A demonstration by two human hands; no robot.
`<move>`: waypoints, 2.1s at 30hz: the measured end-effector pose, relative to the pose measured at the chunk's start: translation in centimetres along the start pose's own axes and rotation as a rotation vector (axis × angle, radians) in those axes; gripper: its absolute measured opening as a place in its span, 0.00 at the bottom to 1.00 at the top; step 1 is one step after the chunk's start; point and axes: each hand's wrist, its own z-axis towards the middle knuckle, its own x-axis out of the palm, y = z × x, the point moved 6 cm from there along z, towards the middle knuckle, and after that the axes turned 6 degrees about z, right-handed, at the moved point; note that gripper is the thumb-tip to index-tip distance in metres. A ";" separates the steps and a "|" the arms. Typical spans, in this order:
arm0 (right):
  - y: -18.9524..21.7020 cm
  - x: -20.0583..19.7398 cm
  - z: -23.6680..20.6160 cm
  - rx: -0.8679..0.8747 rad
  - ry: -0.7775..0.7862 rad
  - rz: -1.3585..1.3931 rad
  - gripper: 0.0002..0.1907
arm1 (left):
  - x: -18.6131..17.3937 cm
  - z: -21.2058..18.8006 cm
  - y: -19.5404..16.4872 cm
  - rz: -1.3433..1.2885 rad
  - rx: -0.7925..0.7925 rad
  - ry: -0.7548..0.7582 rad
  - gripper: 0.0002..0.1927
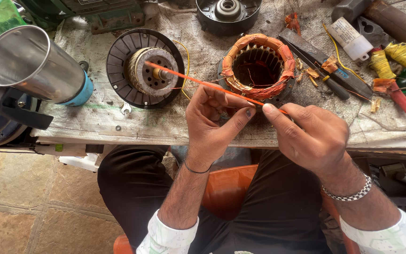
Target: The person sits at a cluttered workbench and works on a motor stator with copper windings. They hold enameled copper wire ends and scrape the orange insulation off using a hacksaw blade, working on the wire a section at a time and handling the wire ends by hand between passes.
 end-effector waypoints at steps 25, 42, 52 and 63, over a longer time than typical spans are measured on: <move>-0.1 0.2 -0.1 0.006 0.033 0.003 0.20 | 0.0 -0.1 0.1 -0.144 -0.030 -0.005 0.22; 0.0 0.0 0.1 -0.013 0.012 0.035 0.22 | 0.1 0.1 -0.1 -0.157 -0.048 0.017 0.22; -0.4 0.0 -0.2 -0.004 0.017 0.055 0.23 | 0.1 0.3 0.1 -0.118 -0.047 0.016 0.22; -0.2 -0.1 0.3 -0.021 0.004 0.063 0.22 | 0.1 0.3 0.3 -0.165 -0.048 0.041 0.22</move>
